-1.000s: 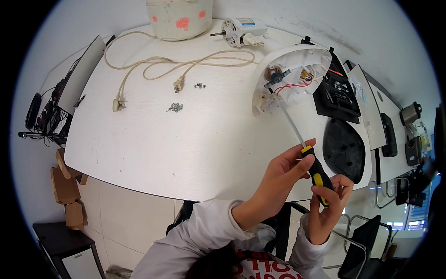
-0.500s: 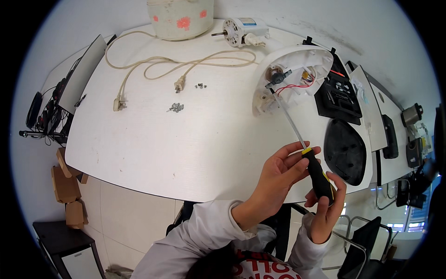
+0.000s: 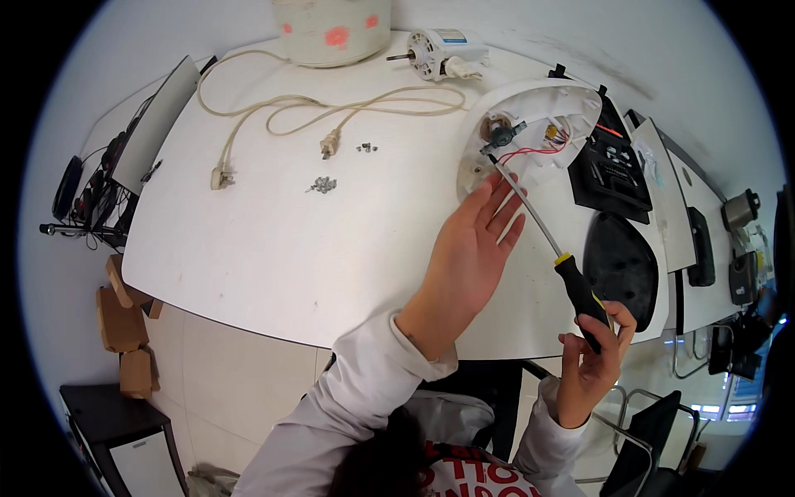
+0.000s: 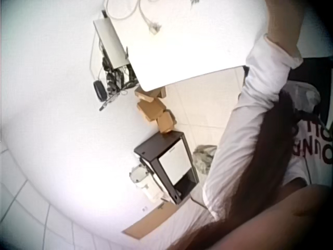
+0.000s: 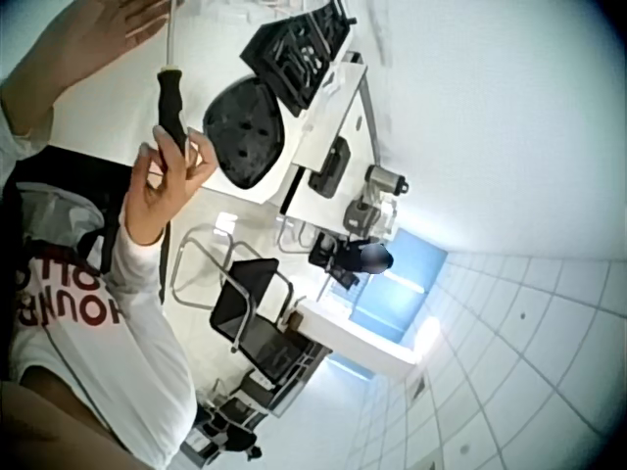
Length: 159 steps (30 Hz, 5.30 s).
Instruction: The person uses a screwdriver to remove screws from the bottom of a black appliance base, then flips it to access the interior. They continue unscrewing internal components and remove a small metal part, placing it on the table.
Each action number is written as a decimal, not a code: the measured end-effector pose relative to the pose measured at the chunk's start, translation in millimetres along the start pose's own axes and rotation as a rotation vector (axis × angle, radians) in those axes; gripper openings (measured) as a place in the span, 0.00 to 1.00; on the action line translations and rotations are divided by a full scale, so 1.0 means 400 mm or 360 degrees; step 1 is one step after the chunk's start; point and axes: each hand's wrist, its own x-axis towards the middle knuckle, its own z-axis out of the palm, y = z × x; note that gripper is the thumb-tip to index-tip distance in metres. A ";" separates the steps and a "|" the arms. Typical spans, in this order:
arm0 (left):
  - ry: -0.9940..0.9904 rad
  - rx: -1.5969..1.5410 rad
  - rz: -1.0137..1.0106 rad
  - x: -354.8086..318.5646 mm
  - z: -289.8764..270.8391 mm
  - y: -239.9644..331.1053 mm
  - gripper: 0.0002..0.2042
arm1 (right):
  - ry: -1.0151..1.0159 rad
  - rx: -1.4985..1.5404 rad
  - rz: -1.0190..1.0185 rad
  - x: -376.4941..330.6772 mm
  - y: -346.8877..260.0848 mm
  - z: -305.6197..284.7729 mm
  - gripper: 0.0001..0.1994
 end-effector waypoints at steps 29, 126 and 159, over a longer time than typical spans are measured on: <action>0.0287 -0.0332 -0.0076 0.090 0.031 0.004 0.08 | 0.0169 -0.0119 -0.0156 -0.015 0.020 -0.007 0.16; -0.0047 0.0613 -0.0353 -0.041 -0.080 -0.113 0.13 | -0.0701 0.0936 0.0943 0.204 0.106 0.033 0.10; 0.0301 0.3381 0.0426 -0.169 -0.153 0.188 0.14 | -0.0724 -0.0282 0.0194 0.071 0.109 -0.070 0.11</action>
